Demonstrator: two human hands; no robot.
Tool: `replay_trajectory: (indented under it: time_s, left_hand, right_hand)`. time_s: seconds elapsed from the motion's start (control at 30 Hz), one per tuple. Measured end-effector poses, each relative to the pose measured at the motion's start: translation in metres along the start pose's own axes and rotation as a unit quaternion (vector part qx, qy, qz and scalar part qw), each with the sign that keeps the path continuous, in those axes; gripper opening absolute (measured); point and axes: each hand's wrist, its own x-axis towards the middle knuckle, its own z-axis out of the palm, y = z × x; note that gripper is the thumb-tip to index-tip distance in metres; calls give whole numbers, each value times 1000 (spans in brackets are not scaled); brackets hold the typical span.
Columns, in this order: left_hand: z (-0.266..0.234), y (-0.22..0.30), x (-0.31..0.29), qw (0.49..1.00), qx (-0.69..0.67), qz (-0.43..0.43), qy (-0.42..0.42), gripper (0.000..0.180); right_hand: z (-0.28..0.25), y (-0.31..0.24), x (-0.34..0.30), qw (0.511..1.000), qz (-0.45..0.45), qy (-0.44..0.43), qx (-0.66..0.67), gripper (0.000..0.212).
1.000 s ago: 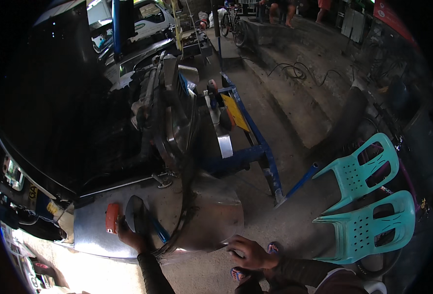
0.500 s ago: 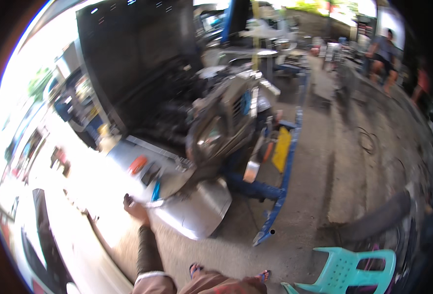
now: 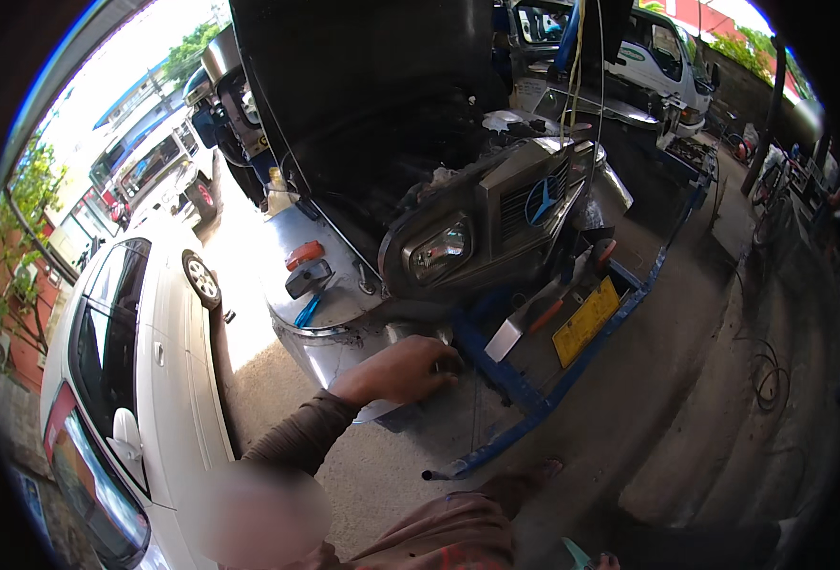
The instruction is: The person removes a vehicle light cover using a screwdriver and pliers, then uses a bench grinder to smooth a small metal component. The person handles wires and small parts throughout the process.
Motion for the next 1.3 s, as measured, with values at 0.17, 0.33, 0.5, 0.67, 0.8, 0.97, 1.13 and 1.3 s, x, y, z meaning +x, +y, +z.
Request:
replay_trajectory:
  time_s: [0.17, 0.33, 0.5, 0.67, 0.8, 0.97, 1.13, 1.3]
  left_hand:
    - [33, 76, 142, 971, 0, -1, -241, 39]
    - [55, 134, 306, 960, -31, 37, -276, 37]
    - [107, 178, 464, 977, 5, 134, -166, 36]
    - [208, 239, 605, 961, -138, 176, -163, 32]
    - [250, 276, 706, 927, -112, 235, -269, 32]
    - [209, 260, 841, 969, -120, 76, -201, 38]
    - [139, 216, 969, 968, -179, -94, 149, 29]
    - [92, 158, 1101, 896, -150, -198, 368, 25]
  right_hand:
    - [-18, 8, 122, 983, 128, -98, 86, 16]
    - [-36, -1, 191, 954, 272, -116, 38, 29]
    - [-7, -66, 247, 935, 341, -90, -31, 33]
    - [24, -164, 399, 948, 293, -112, -60, 26]
    - [22, -254, 546, 961, 206, -133, -131, 22]
    - [10, -396, 750, 928, -97, -93, -349, 17]
    - [76, -605, 947, 962, -137, -167, -166, 18]
    - [161, -752, 1043, 969, -114, -192, -103, 19]
